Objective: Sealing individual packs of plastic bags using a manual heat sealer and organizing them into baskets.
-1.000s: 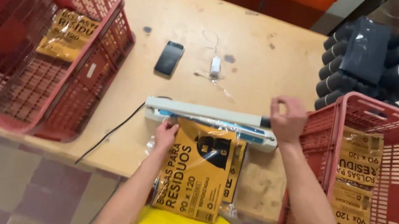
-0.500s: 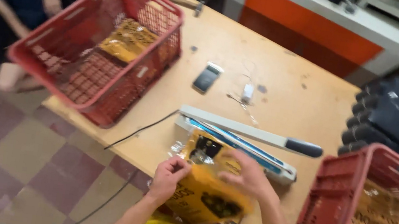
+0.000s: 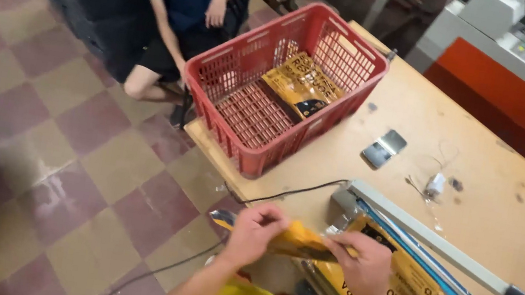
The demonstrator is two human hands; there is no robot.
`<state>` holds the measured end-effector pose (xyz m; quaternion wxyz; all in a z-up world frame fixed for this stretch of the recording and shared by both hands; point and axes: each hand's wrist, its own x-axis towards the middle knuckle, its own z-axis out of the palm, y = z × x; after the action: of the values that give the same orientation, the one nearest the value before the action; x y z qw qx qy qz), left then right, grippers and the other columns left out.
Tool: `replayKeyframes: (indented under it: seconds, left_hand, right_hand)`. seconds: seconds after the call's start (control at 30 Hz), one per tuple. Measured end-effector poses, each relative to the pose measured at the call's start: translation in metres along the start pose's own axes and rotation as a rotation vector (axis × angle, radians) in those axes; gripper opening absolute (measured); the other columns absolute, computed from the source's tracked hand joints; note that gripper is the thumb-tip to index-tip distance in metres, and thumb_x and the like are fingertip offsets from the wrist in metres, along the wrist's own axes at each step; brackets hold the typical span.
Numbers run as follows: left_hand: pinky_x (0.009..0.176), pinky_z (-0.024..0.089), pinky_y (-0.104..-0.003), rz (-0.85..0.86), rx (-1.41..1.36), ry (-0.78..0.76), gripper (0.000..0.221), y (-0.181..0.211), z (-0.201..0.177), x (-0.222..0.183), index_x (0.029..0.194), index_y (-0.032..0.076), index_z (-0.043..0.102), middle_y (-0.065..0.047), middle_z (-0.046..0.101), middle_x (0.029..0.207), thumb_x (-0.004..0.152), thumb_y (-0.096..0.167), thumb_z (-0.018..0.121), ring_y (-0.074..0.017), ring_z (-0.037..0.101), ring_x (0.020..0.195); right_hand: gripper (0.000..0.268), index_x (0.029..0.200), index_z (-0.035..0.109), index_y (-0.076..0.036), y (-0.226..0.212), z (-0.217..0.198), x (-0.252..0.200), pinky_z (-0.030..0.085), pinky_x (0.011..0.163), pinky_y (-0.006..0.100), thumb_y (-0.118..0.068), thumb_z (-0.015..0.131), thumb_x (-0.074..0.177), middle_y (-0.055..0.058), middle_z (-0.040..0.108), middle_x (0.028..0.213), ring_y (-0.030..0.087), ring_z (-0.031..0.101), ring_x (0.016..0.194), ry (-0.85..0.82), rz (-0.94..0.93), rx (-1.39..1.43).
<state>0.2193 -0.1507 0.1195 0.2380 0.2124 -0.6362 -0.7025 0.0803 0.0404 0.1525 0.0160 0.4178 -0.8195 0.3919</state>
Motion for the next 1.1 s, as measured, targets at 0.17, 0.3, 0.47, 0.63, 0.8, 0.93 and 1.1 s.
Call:
replayKeyframes:
  seconds: [0.17, 0.3, 0.47, 0.63, 0.8, 0.93, 1.1]
  left_hand:
    - [0.074, 0.054, -0.026, -0.029, 0.02, 0.052, 0.007, 0.037, -0.075, 0.01, 0.083, 0.008, 0.077, 0.0, 0.075, 0.08, 0.085, 0.013, 0.081, -0.0109, 0.066, 0.076]
    - [0.071, 0.05, -0.024, -0.103, 0.063, 0.1, 0.009, 0.042, -0.114, 0.014, 0.08, 0.011, 0.075, 0.004, 0.072, 0.076, 0.082, 0.016, 0.083, -0.008, 0.062, 0.073]
    - [0.074, 0.055, -0.026, -0.098, -0.034, 0.067, 0.004, 0.053, -0.137, 0.028, 0.079, 0.006, 0.077, -0.002, 0.078, 0.079, 0.079, 0.005, 0.081, -0.0116, 0.067, 0.074]
    - [0.07, 0.055, -0.025, -0.077, -0.124, -0.011, 0.005, 0.046, -0.124, 0.033, 0.08, 0.004, 0.076, -0.005, 0.077, 0.079, 0.08, 0.004, 0.081, -0.0116, 0.067, 0.074]
    - [0.073, 0.055, -0.025, -0.112, -0.127, -0.121, 0.006, 0.022, -0.095, 0.034, 0.082, 0.003, 0.075, -0.005, 0.075, 0.079, 0.08, 0.001, 0.081, -0.0124, 0.067, 0.075]
    - [0.066, 0.053, -0.024, -0.176, -0.165, -0.188, 0.009, 0.02, -0.06, 0.029, 0.082, 0.002, 0.073, -0.006, 0.072, 0.077, 0.081, 0.003, 0.082, -0.0128, 0.064, 0.072]
    - [0.056, 0.045, -0.021, -0.28, -0.117, -0.193, 0.013, 0.024, -0.009, 0.038, 0.078, 0.004, 0.071, -0.001, 0.065, 0.068, 0.082, 0.007, 0.083, -0.0085, 0.055, 0.061]
  right_hand:
    - [0.014, 0.075, 0.078, -0.011, -0.07, 0.037, 0.039, 0.051, 0.056, 0.025, -0.023, 0.081, 0.082, -0.001, 0.077, 0.07, 0.01, 0.067, 0.059, 0.019, 0.022, 0.158]
    - [0.017, 0.09, 0.08, -0.008, -0.098, 0.06, 0.045, 0.056, 0.063, 0.025, -0.023, 0.071, 0.092, 0.002, 0.081, 0.083, 0.013, 0.074, 0.069, 0.007, -0.053, 0.156]
    - [0.013, 0.074, 0.081, -0.01, -0.127, 0.078, 0.055, 0.054, 0.059, 0.023, -0.023, 0.086, 0.076, -0.001, 0.08, 0.073, 0.008, 0.071, 0.063, 0.19, 0.148, 0.155]
    - [0.008, 0.078, 0.077, -0.01, -0.129, 0.067, 0.048, 0.053, 0.063, 0.026, -0.017, 0.08, 0.083, 0.0, 0.078, 0.076, 0.012, 0.069, 0.066, 0.22, 0.146, 0.112]
    - [0.011, 0.093, 0.074, -0.007, -0.106, 0.05, 0.009, 0.055, 0.068, 0.029, -0.016, 0.068, 0.095, 0.004, 0.077, 0.086, 0.018, 0.071, 0.073, 0.248, 0.176, 0.059]
    - [0.023, 0.108, 0.074, -0.011, -0.059, 0.031, -0.039, 0.062, 0.086, 0.031, -0.024, 0.07, 0.09, 0.006, 0.078, 0.105, 0.019, 0.074, 0.098, 0.452, 0.585, 0.173]
    - [0.044, 0.122, 0.068, -0.011, 0.003, 0.015, -0.106, 0.055, 0.1, 0.041, -0.03, 0.067, 0.083, 0.009, 0.073, 0.126, 0.024, 0.069, 0.115, 0.51, 0.906, 0.381]
